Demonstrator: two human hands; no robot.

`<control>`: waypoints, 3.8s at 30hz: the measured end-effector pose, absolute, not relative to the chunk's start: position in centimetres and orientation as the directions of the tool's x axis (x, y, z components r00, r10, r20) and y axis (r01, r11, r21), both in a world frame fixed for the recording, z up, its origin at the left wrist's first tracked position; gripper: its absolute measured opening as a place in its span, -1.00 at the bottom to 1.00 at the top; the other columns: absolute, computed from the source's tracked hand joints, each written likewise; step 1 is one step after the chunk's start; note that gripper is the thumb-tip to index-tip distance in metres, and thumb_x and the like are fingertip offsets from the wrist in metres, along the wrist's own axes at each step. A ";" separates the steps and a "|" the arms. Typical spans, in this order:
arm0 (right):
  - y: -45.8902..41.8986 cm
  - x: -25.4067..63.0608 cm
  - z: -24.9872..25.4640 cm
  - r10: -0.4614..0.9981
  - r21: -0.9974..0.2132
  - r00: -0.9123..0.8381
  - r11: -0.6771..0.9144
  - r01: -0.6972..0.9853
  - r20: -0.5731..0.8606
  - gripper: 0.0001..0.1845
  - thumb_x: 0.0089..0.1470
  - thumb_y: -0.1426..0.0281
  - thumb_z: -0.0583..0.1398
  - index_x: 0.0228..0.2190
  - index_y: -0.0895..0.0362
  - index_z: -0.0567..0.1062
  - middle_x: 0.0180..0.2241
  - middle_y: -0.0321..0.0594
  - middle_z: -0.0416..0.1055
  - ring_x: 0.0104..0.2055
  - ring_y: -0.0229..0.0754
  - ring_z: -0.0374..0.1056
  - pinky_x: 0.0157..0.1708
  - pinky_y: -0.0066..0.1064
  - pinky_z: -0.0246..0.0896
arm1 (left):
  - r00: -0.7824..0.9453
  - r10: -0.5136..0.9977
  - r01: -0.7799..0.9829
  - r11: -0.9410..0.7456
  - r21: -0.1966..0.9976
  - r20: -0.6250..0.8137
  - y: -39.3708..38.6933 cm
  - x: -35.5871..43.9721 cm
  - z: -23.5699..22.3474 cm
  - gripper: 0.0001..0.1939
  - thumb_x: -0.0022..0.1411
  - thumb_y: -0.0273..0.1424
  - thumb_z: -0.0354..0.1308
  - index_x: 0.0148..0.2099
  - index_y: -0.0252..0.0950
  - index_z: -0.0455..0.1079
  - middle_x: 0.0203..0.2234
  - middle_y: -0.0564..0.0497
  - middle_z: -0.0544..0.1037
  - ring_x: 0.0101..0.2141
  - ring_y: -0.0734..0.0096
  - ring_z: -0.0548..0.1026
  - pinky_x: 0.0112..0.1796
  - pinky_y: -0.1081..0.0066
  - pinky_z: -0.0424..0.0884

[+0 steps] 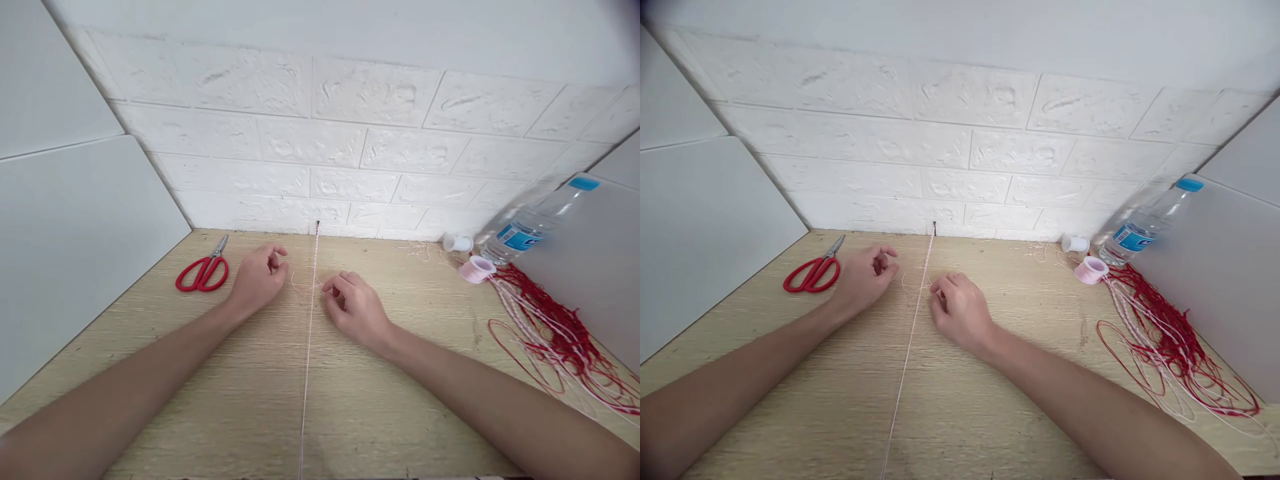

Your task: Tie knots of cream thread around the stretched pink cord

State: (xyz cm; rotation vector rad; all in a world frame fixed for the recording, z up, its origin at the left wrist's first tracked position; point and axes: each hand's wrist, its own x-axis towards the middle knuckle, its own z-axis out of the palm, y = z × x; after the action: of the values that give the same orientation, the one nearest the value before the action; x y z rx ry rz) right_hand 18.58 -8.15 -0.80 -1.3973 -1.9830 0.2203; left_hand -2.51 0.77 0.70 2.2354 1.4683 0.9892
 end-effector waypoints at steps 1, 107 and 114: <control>-8.2 18.5 -0.8 0.878 -0.496 -0.194 0.415 0.762 0.437 -0.88 0.14 0.48 0.12 -0.29 0.11 0.46 -0.35 -0.19 0.41 -0.26 -0.14 0.30 -0.27 -0.33 0.19 | 0.286 0.894 0.682 -0.443 0.582 0.345 0.7 -2.5 0.7 -0.82 0.18 -0.33 0.09 -0.16 -0.23 0.36 -0.53 0.11 0.37 -0.49 0.42 0.35 -0.36 0.38 0.27; -7.7 19.2 0.1 0.913 -0.737 -0.027 0.345 0.582 0.406 -0.82 0.23 0.26 0.07 -0.30 0.10 0.38 -0.57 -0.39 0.21 -0.49 -0.25 0.20 -0.35 -0.38 0.11 | 0.440 0.884 0.748 -0.457 0.481 0.156 0.2 -2.0 1.0 -0.76 0.21 -0.20 0.04 -0.29 -0.23 0.43 -0.55 0.07 0.49 -0.50 0.40 0.39 -0.45 0.39 0.19; -8.0 19.8 0.0 0.893 -0.810 0.020 0.399 0.430 0.450 -0.51 0.34 0.22 -0.19 -0.40 0.10 0.41 -0.50 -0.25 0.33 -0.37 -0.18 0.30 -0.24 -0.30 0.17 | 0.436 0.887 0.757 -0.452 0.472 0.150 0.3 -2.1 0.9 -0.77 0.23 -0.20 0.04 -0.28 -0.21 0.42 -0.54 0.08 0.48 -0.48 0.39 0.40 -0.44 0.39 0.20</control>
State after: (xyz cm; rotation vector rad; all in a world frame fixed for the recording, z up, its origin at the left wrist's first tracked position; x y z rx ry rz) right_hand 19.81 -7.96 -0.02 -1.2023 -1.5947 0.5451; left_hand -2.06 0.30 0.87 2.3587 1.4070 0.5449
